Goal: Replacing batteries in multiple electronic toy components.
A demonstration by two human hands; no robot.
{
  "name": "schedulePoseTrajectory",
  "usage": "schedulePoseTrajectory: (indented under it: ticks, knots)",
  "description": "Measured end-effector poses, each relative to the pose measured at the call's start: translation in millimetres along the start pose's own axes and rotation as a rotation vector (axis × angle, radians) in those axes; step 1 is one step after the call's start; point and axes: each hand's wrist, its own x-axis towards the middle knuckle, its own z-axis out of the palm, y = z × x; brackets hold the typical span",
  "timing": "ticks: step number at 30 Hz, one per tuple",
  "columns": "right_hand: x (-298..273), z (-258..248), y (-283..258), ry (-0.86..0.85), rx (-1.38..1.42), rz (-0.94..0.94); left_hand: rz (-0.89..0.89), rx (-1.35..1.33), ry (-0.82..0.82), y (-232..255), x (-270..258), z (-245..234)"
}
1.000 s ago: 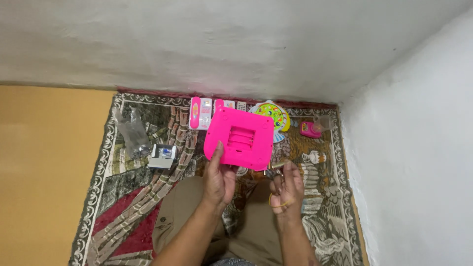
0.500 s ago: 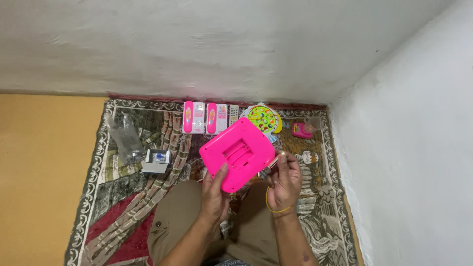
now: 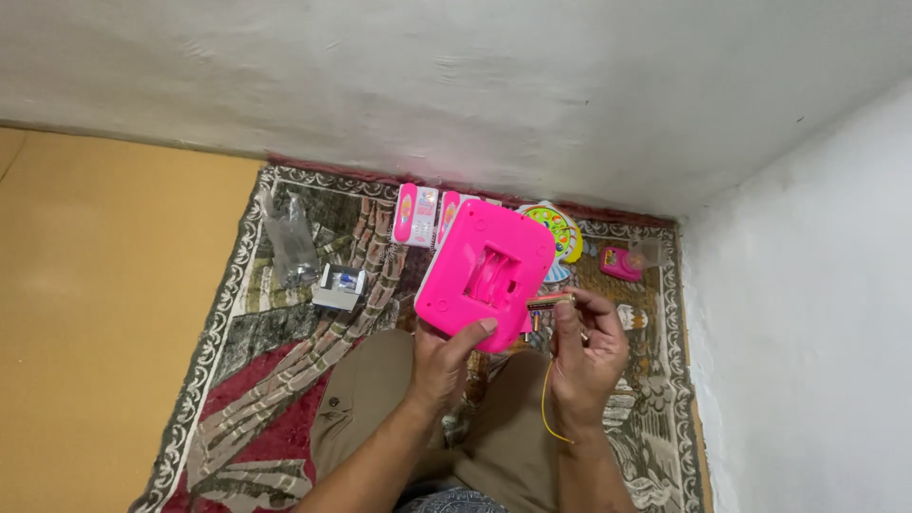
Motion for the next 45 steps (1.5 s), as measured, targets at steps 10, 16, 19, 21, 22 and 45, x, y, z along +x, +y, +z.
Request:
schedulePoseTrajectory:
  ticks: [10,16,19,21,22,45]
  knots:
    - [12.4,19.4,0.5,-0.06,-0.158,-0.149,0.01,0.069,-0.043,7.9,-6.2,5.1]
    - [15.2,21.8,-0.2,-0.008,-0.428,-0.21,0.051,0.18,-0.053,6.2,-7.9,4.2]
    - [17.2,29.9,-13.9,-0.071,-0.623,-0.352,0.027,0.191,-0.018,6.2,-9.7,6.7]
    - [17.7,33.3,-18.1,-0.118,-0.735,-0.482,0.014,0.162,0.001,2.1,-10.9,4.6]
    - [17.6,32.5,-17.4,-0.117,-0.737,-0.48,0.012,0.163,0.001,-0.3,-11.1,4.1]
    - [15.8,33.8,10.1,-0.095,-0.662,-0.494,0.0,-0.012,0.102,-4.7,-12.1,16.8]
